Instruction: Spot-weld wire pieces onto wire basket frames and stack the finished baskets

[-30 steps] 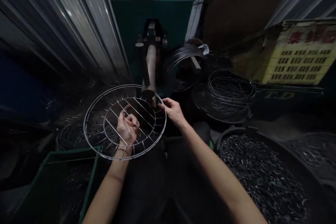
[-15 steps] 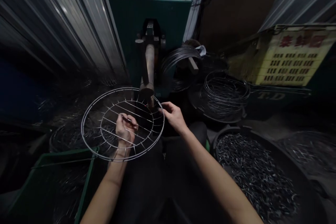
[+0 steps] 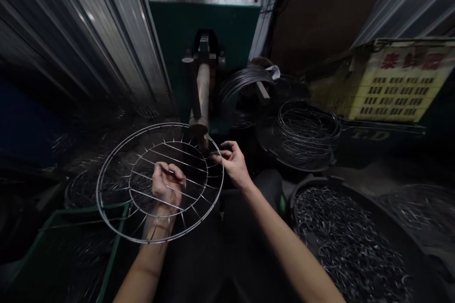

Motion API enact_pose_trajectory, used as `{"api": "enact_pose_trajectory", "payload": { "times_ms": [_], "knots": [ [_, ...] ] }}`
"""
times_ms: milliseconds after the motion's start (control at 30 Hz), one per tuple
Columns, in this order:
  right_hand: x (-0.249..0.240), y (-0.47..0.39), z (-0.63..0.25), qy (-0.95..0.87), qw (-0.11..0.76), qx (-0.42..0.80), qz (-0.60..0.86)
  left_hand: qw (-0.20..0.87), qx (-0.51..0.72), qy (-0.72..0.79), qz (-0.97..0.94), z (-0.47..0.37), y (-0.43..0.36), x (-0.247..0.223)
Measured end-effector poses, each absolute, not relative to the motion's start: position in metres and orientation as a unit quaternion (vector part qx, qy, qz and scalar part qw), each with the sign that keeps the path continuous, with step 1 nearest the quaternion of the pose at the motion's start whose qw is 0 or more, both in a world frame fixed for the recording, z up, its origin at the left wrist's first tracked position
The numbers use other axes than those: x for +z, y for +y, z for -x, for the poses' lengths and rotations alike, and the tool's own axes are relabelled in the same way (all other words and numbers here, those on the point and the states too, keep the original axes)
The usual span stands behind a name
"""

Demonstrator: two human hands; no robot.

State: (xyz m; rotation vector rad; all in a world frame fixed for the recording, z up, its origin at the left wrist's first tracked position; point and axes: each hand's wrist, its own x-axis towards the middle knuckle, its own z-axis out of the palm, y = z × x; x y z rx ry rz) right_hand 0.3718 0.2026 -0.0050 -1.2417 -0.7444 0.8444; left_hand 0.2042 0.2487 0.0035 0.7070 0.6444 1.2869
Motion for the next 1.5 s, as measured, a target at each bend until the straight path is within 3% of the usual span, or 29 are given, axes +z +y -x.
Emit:
{"api": "enact_pose_trajectory", "payload": {
  "times_ms": [767, 1000, 1233, 1500],
  "knots": [
    [-0.011, 0.217, -0.378, -0.347, 0.683, 0.361, 0.532, 0.704, 0.569, 0.231, -0.356, -0.207, 0.272, -0.007],
    [-0.012, 0.206, -0.381, -0.391, 0.656, 0.275, 0.584, 0.659, 0.609, 0.251, -0.363, -0.214, 0.267, -0.011],
    [-0.008, 0.231, -0.381, -0.386, 0.671, 0.276, 0.570, 0.642, 0.626, 0.252, -0.363, -0.218, 0.274, -0.010],
    [-0.012, 0.218, -0.385, -0.378, 0.665, 0.292, 0.574, 0.708, 0.559, 0.195, -0.387, -0.204, 0.276, -0.014]
  ]
}}
